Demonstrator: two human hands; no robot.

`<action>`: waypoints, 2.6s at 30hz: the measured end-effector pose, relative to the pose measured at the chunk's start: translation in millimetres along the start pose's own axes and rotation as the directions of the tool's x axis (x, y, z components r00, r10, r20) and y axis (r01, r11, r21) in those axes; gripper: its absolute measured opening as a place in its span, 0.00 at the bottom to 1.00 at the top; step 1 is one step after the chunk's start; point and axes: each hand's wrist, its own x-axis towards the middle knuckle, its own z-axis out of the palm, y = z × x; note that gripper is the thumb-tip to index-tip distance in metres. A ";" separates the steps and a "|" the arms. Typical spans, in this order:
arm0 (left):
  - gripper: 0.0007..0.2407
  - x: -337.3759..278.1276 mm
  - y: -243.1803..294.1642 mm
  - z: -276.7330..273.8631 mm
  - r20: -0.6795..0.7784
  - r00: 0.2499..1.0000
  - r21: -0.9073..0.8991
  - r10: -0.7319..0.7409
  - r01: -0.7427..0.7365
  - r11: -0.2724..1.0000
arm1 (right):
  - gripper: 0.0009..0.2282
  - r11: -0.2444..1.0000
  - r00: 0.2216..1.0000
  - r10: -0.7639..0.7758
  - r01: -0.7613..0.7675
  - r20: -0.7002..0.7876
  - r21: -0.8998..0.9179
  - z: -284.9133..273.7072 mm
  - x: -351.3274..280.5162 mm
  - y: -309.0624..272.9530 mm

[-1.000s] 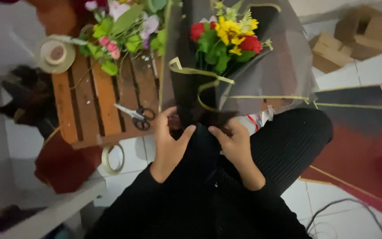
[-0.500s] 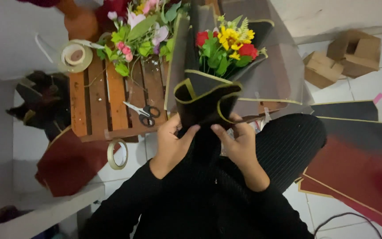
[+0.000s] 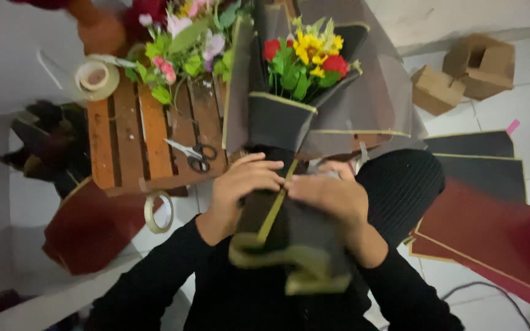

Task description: Wrapping a flower bouquet with decorative paper and securing it with tape.

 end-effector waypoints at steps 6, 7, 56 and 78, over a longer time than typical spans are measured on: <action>0.06 -25.3 55.3 7.4 0.091 0.855 0.358 0.510 -0.506 0.785 | 0.09 0.115 0.379 -0.708 0.895 0.596 -0.432 32.9 -34.1 -24.2; 0.06 -38.5 42.7 8.4 0.078 0.866 0.361 0.494 -0.486 0.796 | 0.09 0.134 0.390 -0.699 0.895 0.600 -0.426 31.9 -40.5 -9.1; 0.27 -21.7 28.4 78.5 0.036 0.748 0.077 -0.662 0.659 0.748 | 0.20 0.885 0.833 -0.286 0.040 -0.474 -0.464 -23.0 -89.1 69.8; 0.11 9.8 46.1 94.8 0.040 0.836 -0.278 -0.548 0.536 0.797 | 0.08 0.928 0.782 -0.312 0.130 -0.539 -0.348 5.7 -50.8 18.9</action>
